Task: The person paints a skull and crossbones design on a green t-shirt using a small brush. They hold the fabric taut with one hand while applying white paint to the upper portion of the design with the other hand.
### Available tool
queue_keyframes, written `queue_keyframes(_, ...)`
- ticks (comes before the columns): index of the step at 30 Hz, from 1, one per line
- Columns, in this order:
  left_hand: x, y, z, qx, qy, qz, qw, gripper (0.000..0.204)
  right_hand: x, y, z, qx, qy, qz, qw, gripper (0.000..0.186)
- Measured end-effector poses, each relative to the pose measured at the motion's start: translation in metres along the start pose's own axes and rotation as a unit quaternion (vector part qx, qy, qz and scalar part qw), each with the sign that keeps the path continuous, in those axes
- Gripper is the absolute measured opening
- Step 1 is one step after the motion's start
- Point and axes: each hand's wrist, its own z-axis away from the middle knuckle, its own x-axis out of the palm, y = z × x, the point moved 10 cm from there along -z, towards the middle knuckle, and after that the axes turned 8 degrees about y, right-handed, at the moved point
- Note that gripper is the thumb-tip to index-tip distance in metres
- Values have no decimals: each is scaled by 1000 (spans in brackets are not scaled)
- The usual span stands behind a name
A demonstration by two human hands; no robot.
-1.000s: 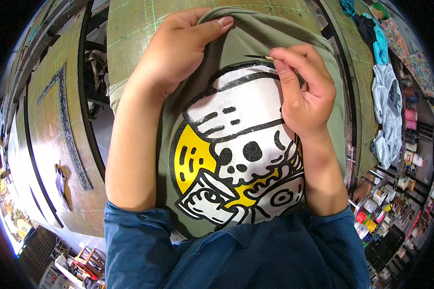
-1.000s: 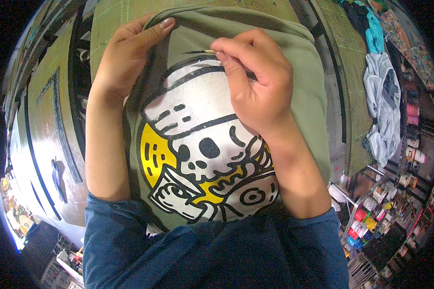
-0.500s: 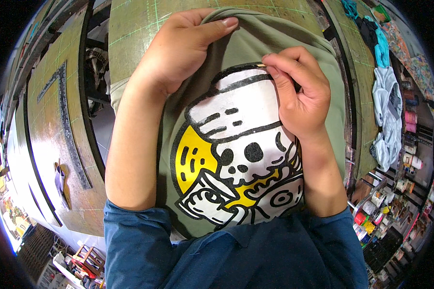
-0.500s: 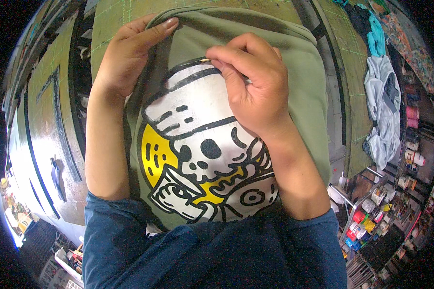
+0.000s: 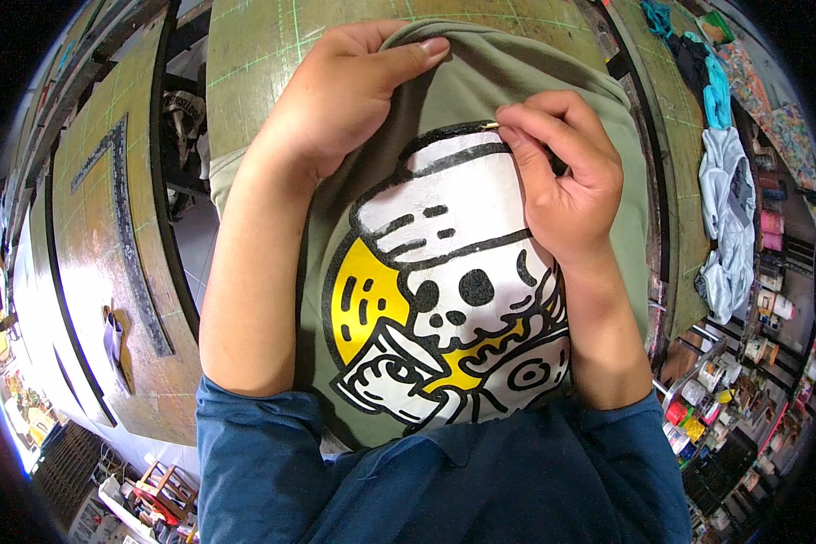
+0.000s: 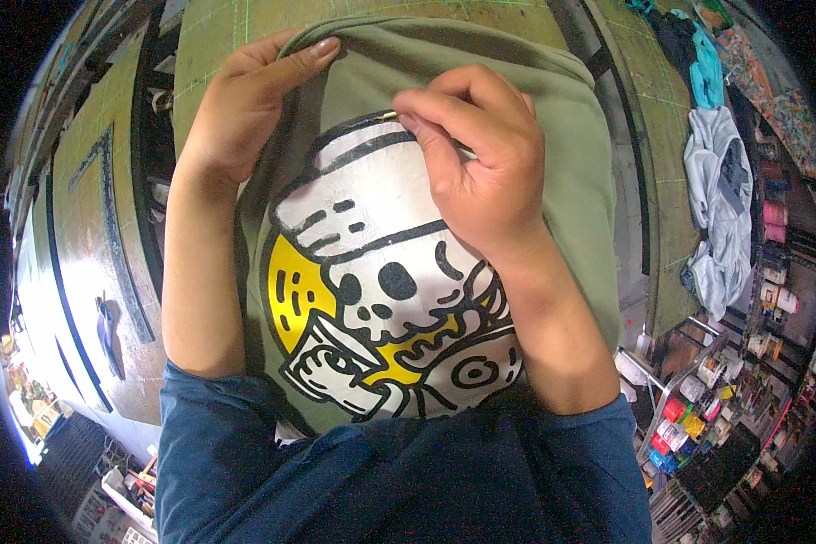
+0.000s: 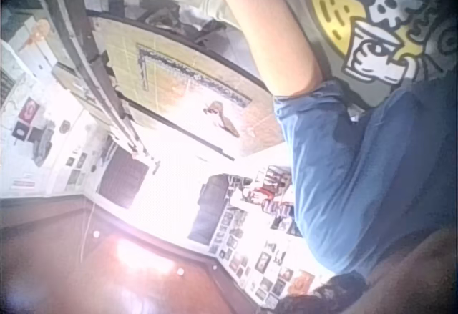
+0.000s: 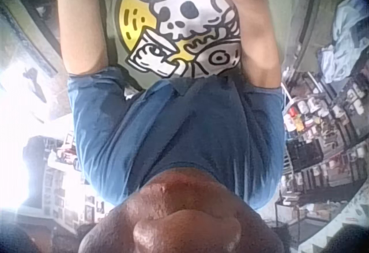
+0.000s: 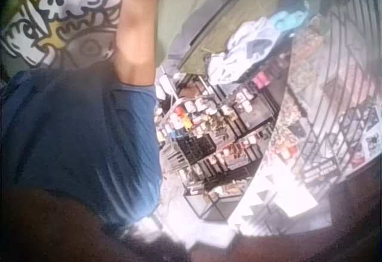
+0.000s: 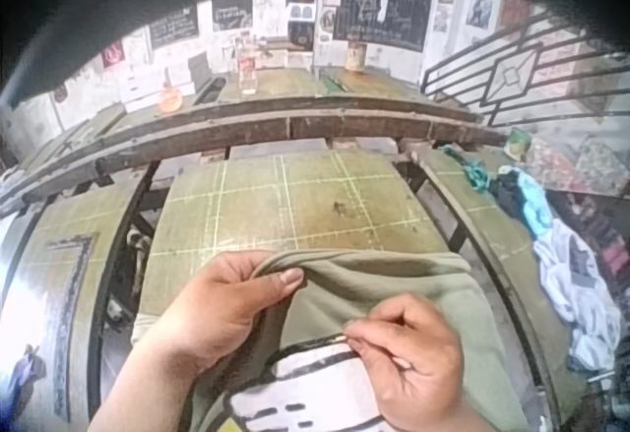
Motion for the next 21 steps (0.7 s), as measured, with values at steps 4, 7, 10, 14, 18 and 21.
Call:
queue_keyframes(4, 0, 0, 1, 0, -3, 3, 1000, 25, -1, -1, 0, -1, 3, 2, 1000, 13)
queue_keyframes(7, 0, 0, 1, 0, -3, -2, 1000, 25, -2, -1, -1, -3, 10, 0, 1000, 14)
queue_keyframes(10, -1, -1, 1, -7, -5, -9, 1000, 26, -3, -1, 0, -5, 15, 3, 1000, 14)
queue_keyframes(14, -1, -1, 2, -16, -1, -12, 1000, 26, -4, -1, 0, -9, 19, 6, 1000, 14)
queue_keyframes(18, -1, 0, 3, -15, 4, -15, 1000, 27, -6, -2, -1, -15, 27, 11, 999, 17)
queue_keyframes(21, -2, 1, 3, -13, 8, -23, 1000, 27, -11, -5, -2, -18, 39, -2, 999, 18)
